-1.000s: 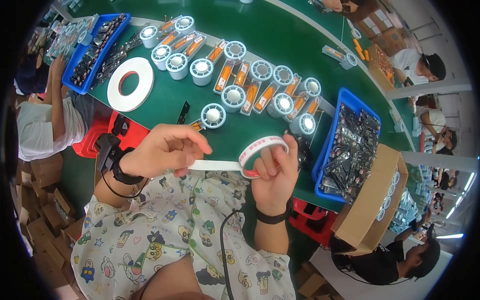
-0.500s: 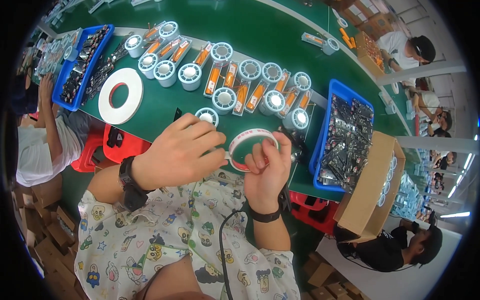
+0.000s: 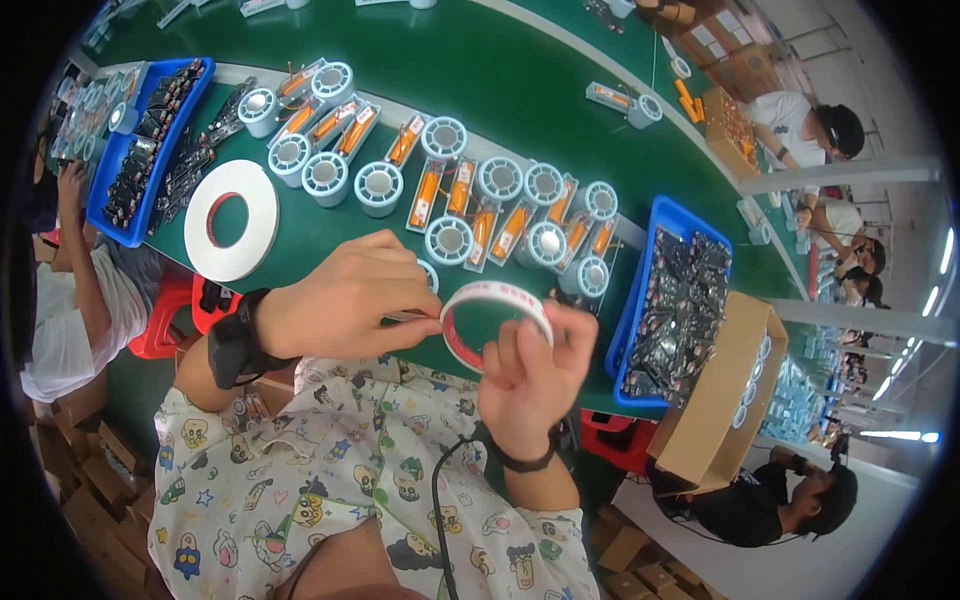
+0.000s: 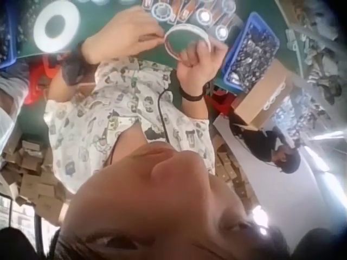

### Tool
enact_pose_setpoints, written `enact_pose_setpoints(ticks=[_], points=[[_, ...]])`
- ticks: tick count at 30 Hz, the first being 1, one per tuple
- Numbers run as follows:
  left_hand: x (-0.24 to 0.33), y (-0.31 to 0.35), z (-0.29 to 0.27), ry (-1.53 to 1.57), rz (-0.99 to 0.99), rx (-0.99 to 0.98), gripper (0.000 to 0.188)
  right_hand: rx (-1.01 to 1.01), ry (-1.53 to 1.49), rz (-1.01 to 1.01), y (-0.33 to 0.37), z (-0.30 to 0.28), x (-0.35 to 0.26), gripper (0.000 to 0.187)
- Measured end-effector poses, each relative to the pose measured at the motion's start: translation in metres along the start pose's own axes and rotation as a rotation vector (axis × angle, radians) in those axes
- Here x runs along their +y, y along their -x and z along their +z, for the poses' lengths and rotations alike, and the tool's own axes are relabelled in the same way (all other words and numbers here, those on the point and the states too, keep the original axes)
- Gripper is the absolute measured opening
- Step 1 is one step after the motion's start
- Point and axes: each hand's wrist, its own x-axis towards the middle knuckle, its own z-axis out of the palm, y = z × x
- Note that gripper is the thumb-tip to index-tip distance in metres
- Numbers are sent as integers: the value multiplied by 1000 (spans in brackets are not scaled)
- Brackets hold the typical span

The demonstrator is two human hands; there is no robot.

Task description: The person peels a piece of tape from a roll, sticks it onto a battery, and presses it down. They then pick up a circuit board, align it with the battery, and press the two components together before placing the assembly onto a fan housing.

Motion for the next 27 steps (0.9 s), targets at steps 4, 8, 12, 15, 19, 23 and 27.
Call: enact_pose_setpoints(ticks=[4,8,12,15,19,23,27], points=[[-62,4,-42,-134,-177,215,16,-253,-240,33,1,43,-46,15],[-53,9,-64,285,-447,347,16,-43,-280,198,-108,44,-34,19],[-55,6,-65,333,-297,442,21,271,-229,379,-305,-14,-2,17],[-66,15,-67,215,-261,483,22,383,171,350,-395,-28,25,20],[-72,36,-72,249,-302,506,22,324,432,370,-490,-48,31,32],[-69,50,-78,337,-427,497,19,326,369,258,-536,-17,41,45],[-81,43,-85,375,-491,521,18,461,224,424,-580,-3,31,55]])
